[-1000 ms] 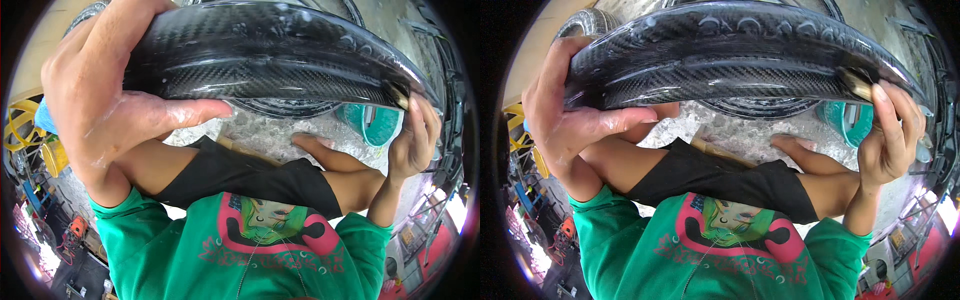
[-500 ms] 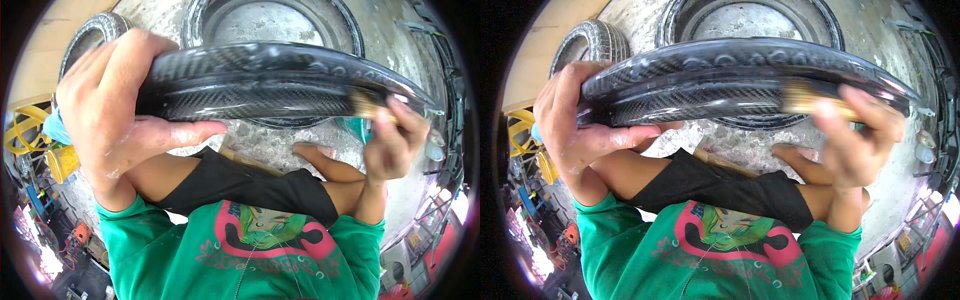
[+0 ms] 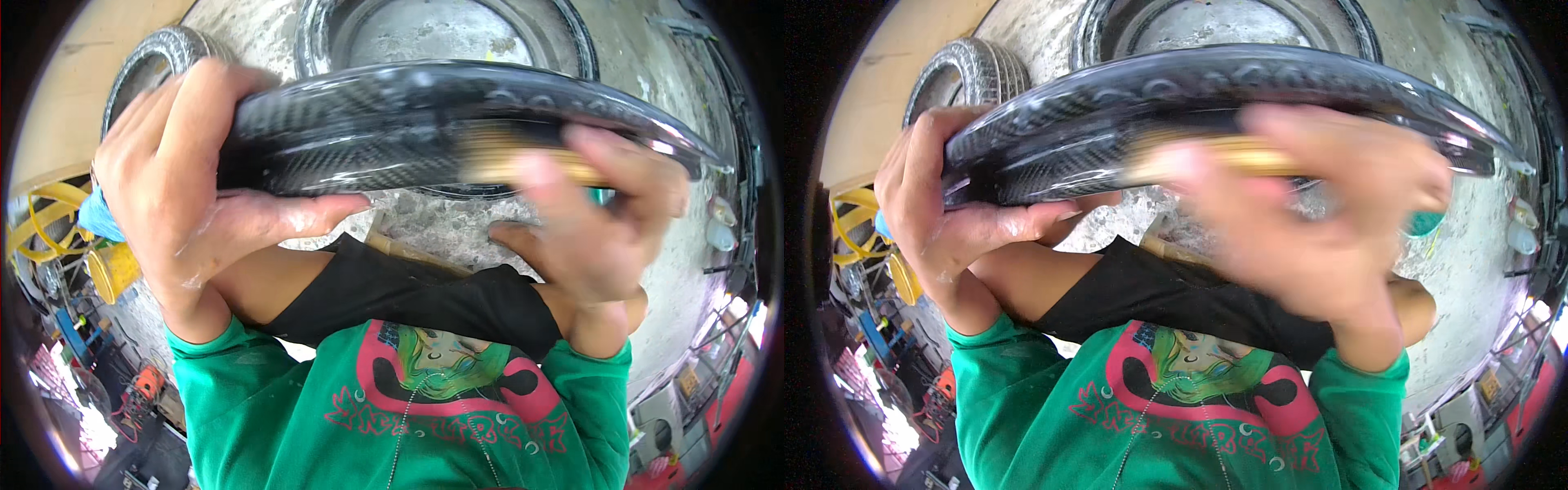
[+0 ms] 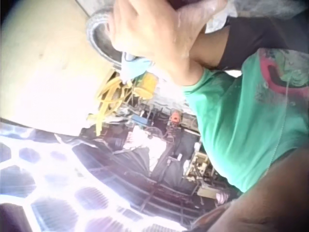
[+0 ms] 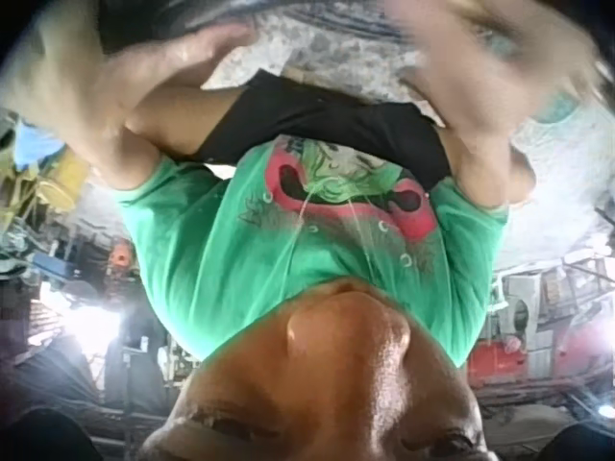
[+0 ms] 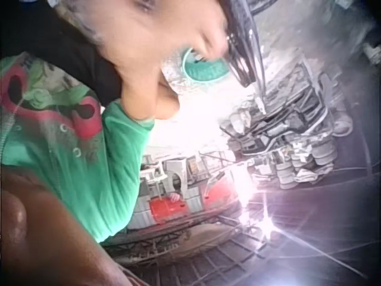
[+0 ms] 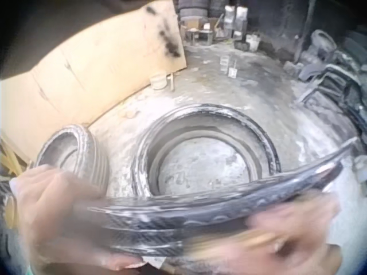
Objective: The recorder is wet sanding a carbon fiber automotive part using a sandpaper block and water from a bucket.
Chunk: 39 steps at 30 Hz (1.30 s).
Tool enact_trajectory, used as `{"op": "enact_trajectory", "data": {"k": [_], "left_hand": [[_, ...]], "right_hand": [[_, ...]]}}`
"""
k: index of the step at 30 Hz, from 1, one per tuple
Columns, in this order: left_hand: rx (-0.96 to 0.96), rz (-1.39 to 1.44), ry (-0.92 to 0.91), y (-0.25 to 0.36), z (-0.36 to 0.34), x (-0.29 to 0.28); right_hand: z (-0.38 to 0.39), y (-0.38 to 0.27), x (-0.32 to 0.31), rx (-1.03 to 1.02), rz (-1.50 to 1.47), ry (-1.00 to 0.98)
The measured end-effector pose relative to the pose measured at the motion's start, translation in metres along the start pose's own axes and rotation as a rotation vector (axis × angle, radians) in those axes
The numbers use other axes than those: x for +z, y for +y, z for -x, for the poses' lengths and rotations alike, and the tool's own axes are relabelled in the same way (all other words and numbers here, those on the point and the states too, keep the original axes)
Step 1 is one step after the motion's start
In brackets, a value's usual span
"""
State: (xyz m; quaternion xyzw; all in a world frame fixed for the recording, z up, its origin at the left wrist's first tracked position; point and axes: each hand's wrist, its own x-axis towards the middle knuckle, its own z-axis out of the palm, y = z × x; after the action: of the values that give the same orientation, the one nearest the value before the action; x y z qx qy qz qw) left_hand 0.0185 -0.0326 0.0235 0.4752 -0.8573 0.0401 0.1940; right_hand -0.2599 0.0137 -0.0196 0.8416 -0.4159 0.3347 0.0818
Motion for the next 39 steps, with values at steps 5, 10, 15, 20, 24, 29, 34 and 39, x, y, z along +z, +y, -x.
{"op": "enact_trajectory", "data": {"k": [5, 10, 15, 20, 24, 29, 34, 39], "left_hand": [[-0.098, 0.041, 0.039, -0.005, 0.014, 0.000], [0.177, 0.044, 0.054, -0.007, -0.009, 0.004], [0.036, 0.044, 0.057, -0.008, 0.007, 0.006], [0.021, 0.021, 0.050, -0.011, 0.002, -0.006], [0.060, 0.032, 0.158, 0.004, -0.001, 0.003], [0.047, 0.086, 0.212, 0.006, -0.003, 0.014], [0.093, 0.134, 0.125, -0.005, -0.005, 0.010], [0.272, 0.091, 0.110, -0.006, 0.002, 0.002]], "right_hand": [[0.001, -0.002, 0.013, 0.036, -0.149, 0.028], [0.046, 0.056, -0.037, 0.055, -0.006, 0.013], [-0.008, -0.026, 0.024, 0.065, -0.083, 0.088], [0.022, 0.039, -0.026, -0.028, 0.012, 0.015], [0.036, 0.043, -0.053, 0.079, 0.046, 0.023], [-0.019, -0.013, -0.064, 0.194, -0.037, -0.553], [-0.065, -0.033, -0.037, 0.103, 0.163, -0.803], [-0.065, 0.001, -0.042, 0.151, 0.053, -0.900]]}}
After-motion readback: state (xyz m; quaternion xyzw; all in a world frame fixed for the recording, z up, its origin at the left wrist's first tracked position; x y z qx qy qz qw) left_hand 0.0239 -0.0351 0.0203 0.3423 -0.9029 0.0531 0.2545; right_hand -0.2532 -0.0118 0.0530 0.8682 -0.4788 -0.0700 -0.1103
